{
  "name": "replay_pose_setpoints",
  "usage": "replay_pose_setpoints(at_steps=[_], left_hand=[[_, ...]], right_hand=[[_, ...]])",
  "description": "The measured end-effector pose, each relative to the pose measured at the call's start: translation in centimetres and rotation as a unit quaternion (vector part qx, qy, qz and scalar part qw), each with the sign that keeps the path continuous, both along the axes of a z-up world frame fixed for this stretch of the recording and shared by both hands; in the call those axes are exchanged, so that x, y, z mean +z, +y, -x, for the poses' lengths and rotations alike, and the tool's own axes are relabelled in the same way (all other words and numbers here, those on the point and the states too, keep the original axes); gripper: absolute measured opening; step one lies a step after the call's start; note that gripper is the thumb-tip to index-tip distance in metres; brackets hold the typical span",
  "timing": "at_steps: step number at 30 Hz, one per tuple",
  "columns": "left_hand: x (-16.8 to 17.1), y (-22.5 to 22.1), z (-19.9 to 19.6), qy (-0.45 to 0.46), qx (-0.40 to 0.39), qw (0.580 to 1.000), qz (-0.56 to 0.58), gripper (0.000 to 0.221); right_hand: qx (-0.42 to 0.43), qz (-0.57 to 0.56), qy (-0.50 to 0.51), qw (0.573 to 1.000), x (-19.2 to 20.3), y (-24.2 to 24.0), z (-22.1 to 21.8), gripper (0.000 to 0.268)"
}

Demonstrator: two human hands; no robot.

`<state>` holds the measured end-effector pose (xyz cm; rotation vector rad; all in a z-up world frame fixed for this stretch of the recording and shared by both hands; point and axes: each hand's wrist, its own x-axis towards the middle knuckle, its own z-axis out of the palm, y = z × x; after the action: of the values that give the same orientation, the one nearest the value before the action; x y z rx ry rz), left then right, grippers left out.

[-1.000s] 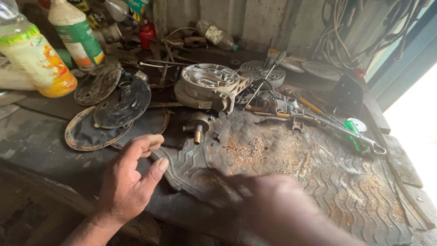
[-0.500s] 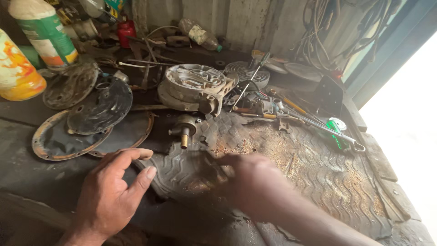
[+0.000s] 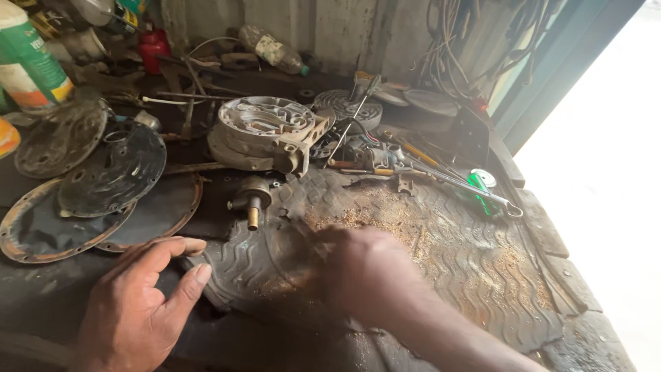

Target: The person cleans a circular metal engine part with a small brush, then uses a hammer and chisel to chip away material from a small metal piece on the workbench.

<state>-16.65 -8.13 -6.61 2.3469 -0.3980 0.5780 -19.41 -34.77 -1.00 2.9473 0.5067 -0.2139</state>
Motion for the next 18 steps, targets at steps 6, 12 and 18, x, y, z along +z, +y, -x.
replay_pose_setpoints(at_steps=[6, 12, 18], left_hand=[[-1.7, 0.4, -0.7, 0.014, 0.004, 0.999, -0.038, 0.036], [-2.9, 0.2, -1.1, -0.03, -0.032, 0.995, -0.087, 0.037], [-3.3, 0.9, -0.9, -0.04, -0.023, 0.996, -0.077, 0.033]], right_hand=[[-0.483, -0.192, 0.113, 0.847, 2.0, -6.0, 3.3, 0.037], [-0.348, -0.213, 0.112, 0.906, 2.8, -1.9, 1.7, 0.038], [-0.299, -0.243, 0.037, 0.922, 2.8, -5.1, 2.6, 0.045]])
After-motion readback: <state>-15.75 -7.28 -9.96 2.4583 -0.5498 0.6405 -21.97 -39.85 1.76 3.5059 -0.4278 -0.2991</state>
